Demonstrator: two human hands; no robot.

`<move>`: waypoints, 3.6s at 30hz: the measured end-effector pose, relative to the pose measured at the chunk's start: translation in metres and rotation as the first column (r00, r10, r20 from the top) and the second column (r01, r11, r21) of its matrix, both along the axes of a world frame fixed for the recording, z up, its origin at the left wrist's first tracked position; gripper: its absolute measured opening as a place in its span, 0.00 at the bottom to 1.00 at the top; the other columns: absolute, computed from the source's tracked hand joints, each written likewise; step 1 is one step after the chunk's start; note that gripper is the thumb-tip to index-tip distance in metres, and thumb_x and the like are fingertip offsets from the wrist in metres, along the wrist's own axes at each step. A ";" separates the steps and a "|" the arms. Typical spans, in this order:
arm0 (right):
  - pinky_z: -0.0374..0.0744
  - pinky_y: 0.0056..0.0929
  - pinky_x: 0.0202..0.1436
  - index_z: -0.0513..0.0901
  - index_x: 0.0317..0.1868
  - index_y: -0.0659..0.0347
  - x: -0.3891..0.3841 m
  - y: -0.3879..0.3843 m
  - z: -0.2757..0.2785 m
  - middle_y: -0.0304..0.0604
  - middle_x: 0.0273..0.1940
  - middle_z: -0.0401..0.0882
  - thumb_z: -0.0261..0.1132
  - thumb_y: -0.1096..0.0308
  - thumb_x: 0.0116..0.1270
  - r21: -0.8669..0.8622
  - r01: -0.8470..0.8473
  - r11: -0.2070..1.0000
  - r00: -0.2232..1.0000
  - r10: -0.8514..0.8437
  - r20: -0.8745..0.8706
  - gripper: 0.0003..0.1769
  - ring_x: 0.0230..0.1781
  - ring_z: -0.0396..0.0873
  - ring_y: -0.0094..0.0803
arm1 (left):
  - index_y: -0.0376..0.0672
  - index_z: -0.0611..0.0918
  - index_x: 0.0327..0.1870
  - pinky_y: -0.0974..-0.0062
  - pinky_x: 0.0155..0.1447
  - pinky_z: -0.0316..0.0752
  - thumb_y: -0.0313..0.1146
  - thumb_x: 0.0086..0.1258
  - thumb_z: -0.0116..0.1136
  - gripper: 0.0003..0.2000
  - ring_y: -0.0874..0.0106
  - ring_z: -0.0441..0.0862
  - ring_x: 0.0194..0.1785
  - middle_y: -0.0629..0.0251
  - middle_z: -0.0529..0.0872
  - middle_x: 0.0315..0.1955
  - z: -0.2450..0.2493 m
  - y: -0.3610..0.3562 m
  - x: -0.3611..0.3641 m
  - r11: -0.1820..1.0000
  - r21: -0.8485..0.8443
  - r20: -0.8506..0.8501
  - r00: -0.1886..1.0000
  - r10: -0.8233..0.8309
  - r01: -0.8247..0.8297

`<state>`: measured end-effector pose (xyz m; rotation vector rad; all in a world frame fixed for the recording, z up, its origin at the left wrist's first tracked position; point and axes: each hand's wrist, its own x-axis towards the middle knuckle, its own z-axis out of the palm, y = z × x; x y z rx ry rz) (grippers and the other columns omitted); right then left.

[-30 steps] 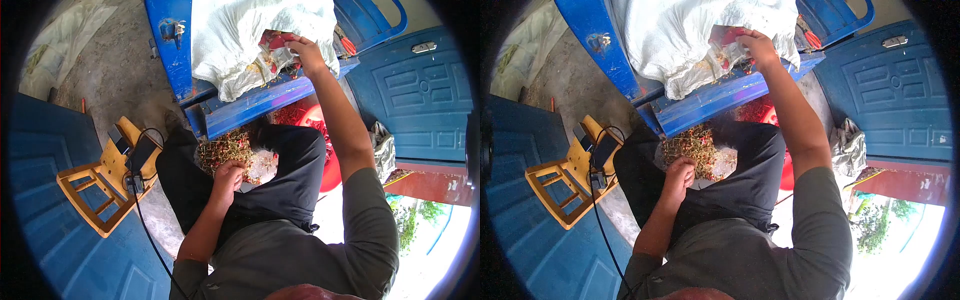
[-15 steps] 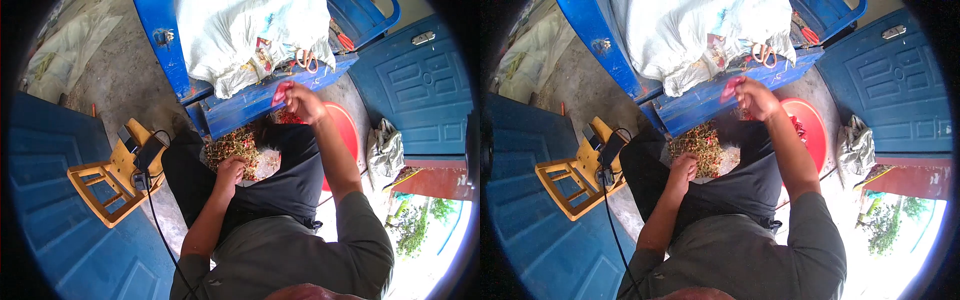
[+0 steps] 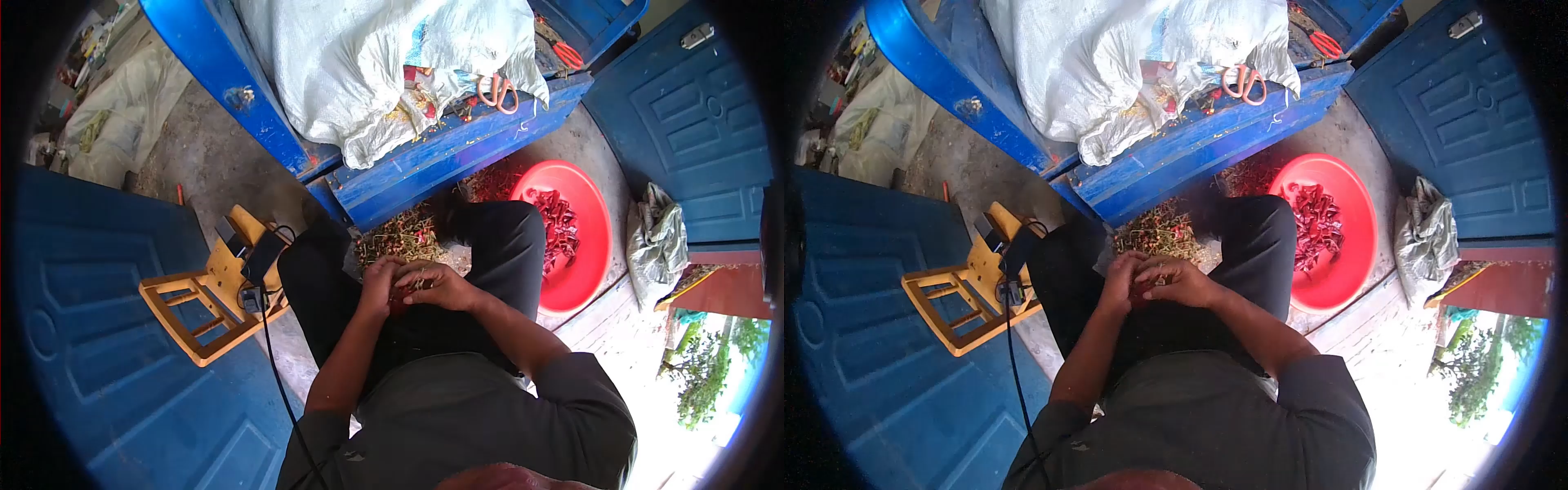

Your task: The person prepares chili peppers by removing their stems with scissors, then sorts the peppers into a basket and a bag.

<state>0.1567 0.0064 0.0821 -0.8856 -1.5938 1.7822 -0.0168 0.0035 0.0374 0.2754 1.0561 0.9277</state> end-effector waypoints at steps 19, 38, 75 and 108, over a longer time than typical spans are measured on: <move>0.82 0.42 0.47 0.88 0.40 0.60 -0.020 -0.018 -0.046 0.50 0.37 0.85 0.75 0.60 0.54 0.504 0.405 0.763 0.646 -0.629 0.433 0.15 0.42 0.85 0.48 | 0.47 0.84 0.42 0.79 0.22 0.67 0.40 0.77 0.47 0.13 0.79 0.75 0.23 0.69 0.84 0.29 -0.007 -0.004 0.020 0.965 -0.259 -0.129 0.989 -0.067 0.032; 0.78 0.30 0.39 0.88 0.47 0.58 -0.017 0.011 -0.039 0.34 0.37 0.85 0.66 0.54 0.74 -0.650 0.524 0.550 0.779 -0.619 0.104 0.16 0.35 0.80 0.24 | 0.45 0.78 0.43 0.81 0.23 0.60 0.33 0.71 0.51 0.05 0.81 0.68 0.22 0.74 0.74 0.24 0.003 0.001 0.003 0.992 -0.078 -0.013 0.995 -0.097 0.096; 0.81 0.29 0.55 0.85 0.55 0.62 0.020 0.028 -0.009 0.47 0.46 0.86 0.72 0.71 0.66 0.150 0.353 0.923 0.862 -0.384 0.330 0.17 0.49 0.84 0.30 | 0.42 0.80 0.45 0.83 0.21 0.55 0.29 0.70 0.52 0.06 0.85 0.60 0.18 0.78 0.67 0.19 0.003 0.008 0.020 0.994 -0.059 0.056 0.995 -0.086 0.089; 0.81 0.42 0.49 0.86 0.50 0.55 0.024 0.330 0.110 0.47 0.44 0.86 0.63 0.60 0.70 0.820 -0.225 0.527 0.513 -0.651 0.559 0.13 0.46 0.85 0.47 | 0.40 0.79 0.42 0.82 0.22 0.57 0.25 0.72 0.50 0.05 0.84 0.61 0.18 0.77 0.68 0.19 0.022 0.008 -0.018 0.998 -0.006 0.217 0.974 -0.060 0.062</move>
